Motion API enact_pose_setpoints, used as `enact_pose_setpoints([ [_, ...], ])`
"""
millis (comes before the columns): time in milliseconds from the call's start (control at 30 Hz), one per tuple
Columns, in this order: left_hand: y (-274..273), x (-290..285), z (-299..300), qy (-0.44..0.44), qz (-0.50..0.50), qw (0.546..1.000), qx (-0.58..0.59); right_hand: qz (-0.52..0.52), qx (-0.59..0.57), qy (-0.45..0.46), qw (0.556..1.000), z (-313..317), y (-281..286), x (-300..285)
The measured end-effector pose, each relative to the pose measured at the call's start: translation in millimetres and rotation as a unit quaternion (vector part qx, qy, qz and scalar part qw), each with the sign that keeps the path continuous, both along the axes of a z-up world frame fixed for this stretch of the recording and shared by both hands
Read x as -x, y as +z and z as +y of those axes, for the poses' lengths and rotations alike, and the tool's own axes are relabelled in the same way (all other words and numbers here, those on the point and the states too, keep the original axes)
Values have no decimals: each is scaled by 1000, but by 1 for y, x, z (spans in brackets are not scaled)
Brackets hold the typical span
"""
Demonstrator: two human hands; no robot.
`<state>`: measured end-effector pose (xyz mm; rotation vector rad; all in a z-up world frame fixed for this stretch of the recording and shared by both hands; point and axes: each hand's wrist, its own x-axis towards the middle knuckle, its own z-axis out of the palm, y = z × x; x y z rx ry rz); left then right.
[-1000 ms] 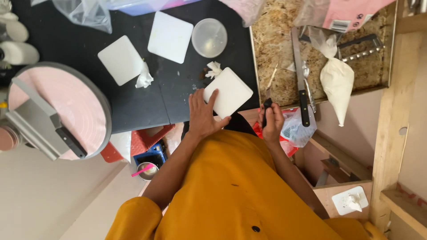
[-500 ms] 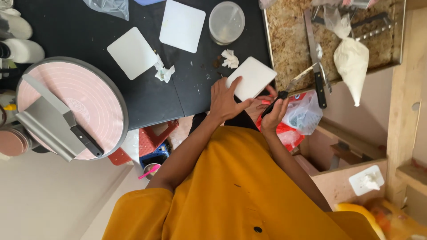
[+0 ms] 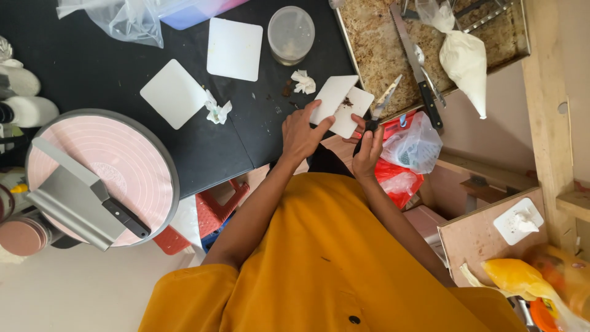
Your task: Cleaning a spatula and applying small amounts of chocolate frosting to square boards for cake decoration.
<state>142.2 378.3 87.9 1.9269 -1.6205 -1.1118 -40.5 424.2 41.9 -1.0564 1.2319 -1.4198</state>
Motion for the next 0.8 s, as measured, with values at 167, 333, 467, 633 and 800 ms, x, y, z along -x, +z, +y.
enact_pose_setpoints([
  [167,-21,-29,9,89,307,946,-55,160,-90,-37,982,-9,26,2],
  [333,18,-58,17,157,678,700,-160,232,-95,-63,966,-18,16,4],
  [467,62,-59,15,128,770,604,-159,-12,-12,15,1000,-45,61,-10],
  [633,78,-55,14,155,789,572,-164,-152,5,124,980,-84,104,-23],
  [800,72,-55,17,60,820,550,-150,-157,27,180,971,-98,101,-31],
])
